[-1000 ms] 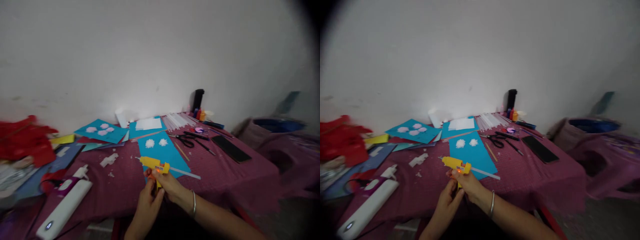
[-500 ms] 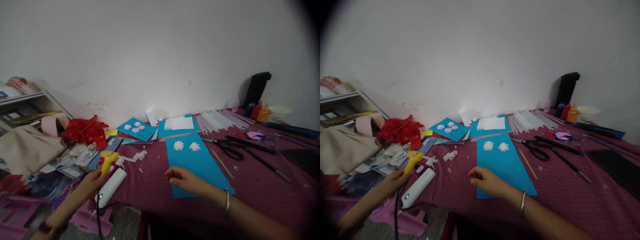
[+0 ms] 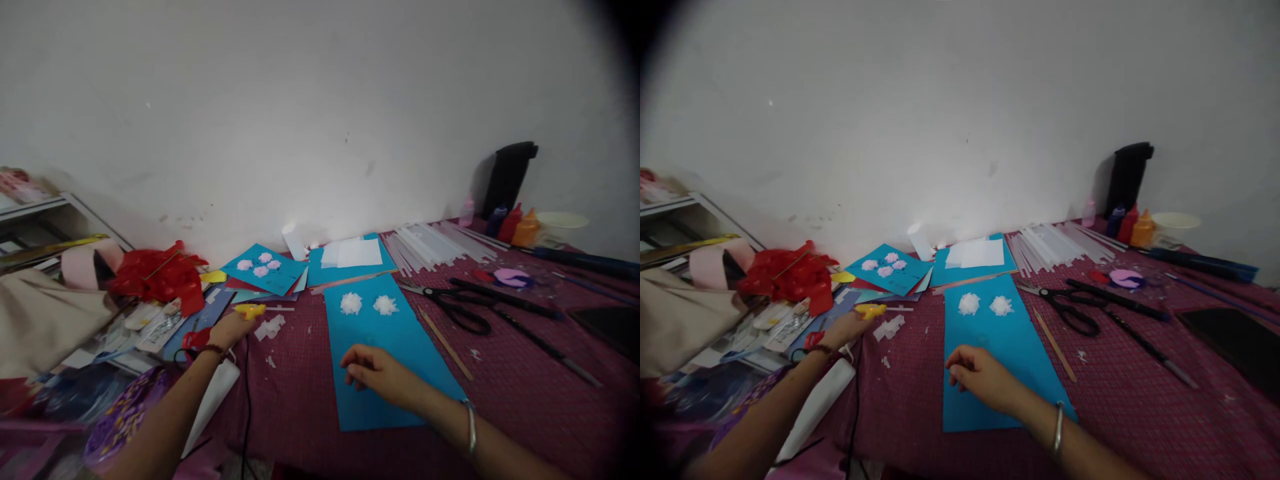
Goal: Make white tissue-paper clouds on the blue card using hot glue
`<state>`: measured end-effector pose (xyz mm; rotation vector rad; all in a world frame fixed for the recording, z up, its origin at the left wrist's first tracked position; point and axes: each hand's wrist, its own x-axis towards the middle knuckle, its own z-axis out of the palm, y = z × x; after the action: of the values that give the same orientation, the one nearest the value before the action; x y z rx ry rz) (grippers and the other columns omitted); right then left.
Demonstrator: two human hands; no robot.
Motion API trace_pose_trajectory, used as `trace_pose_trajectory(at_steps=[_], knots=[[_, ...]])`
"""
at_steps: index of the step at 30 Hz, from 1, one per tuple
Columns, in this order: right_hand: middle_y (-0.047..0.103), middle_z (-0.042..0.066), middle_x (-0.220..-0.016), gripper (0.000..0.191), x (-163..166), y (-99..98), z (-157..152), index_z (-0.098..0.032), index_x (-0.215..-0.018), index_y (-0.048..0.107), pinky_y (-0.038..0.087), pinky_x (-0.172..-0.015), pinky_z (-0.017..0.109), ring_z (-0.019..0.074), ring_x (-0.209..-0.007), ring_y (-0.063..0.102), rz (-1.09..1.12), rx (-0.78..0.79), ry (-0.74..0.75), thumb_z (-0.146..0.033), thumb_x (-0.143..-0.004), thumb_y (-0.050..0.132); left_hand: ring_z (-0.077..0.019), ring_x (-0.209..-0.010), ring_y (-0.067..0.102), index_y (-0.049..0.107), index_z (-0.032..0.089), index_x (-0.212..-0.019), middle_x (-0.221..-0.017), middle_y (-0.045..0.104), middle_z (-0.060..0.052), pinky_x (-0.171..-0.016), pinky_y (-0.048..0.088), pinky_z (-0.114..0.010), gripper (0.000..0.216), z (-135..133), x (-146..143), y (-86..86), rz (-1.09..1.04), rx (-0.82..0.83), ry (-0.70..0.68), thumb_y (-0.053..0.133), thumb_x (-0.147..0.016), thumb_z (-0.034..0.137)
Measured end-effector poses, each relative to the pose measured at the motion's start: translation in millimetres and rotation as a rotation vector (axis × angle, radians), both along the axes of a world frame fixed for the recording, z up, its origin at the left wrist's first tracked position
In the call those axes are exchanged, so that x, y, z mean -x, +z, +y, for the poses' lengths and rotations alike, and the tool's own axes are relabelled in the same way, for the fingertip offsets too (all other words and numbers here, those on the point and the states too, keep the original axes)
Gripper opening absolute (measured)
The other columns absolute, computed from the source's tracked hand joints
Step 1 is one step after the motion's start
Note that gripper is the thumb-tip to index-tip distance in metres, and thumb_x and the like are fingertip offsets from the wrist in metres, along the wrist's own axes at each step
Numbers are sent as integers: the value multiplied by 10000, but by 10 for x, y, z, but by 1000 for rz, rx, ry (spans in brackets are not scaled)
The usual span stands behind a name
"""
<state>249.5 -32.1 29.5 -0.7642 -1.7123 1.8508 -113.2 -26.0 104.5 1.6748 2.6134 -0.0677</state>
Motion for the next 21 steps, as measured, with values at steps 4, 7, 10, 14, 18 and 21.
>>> trace_pose_trajectory(at_steps=[4,7,10,14,18,21], knots=[[600,3,-725,107,14,-10,-27,-151,-857,569,430,-626,247,109,-634,551,-30,-40,30,-137,-805,476,-187,-896,627,603,149,-1052,-1025,645,-66,-802,510,-395,348,151,96,-163,-6,119,80,526,-894,449],[605,7,-732,121,25,-34,-34,-154,-858,571,432,-623,244,111,-637,551,-38,-59,32,-122,-811,463,-205,-965,609,582,153,-1107,-1102,616,-75,-837,506,-421,335,179,184,-258,1,144,109,541,-895,409],[609,7,-726,130,34,-57,-37,-155,-858,572,437,-621,242,110,-629,550,-44,-63,35,-111,-813,458,-215,-1004,596,566,171,-1148,-1162,593,-81,-856,501,-428,336,199,219,-350,15,135,99,541,-898,392],[619,14,-735,132,38,-82,-31,-150,-872,578,444,-626,246,115,-641,561,-52,-76,29,-120,-821,460,-207,-977,605,560,164,-1152,-1142,597,-79,-827,516,-415,333,242,166,-457,43,114,103,555,-893,373],[624,15,-739,136,31,-91,-28,-149,-884,585,443,-617,240,115,-642,565,-61,-80,32,-128,-826,464,-201,-960,607,567,164,-1136,-1127,602,-79,-819,518,-412,324,208,108,-470,73,56,87,552,-894,378],[633,16,-751,133,24,-100,-46,-156,-890,594,444,-617,237,117,-654,571,-59,-102,41,-142,-828,478,-229,-1042,577,558,159,-1153,-1183,577,-91,-883,483,-462,338,171,97,-441,80,-46,8,550,-893,376]])
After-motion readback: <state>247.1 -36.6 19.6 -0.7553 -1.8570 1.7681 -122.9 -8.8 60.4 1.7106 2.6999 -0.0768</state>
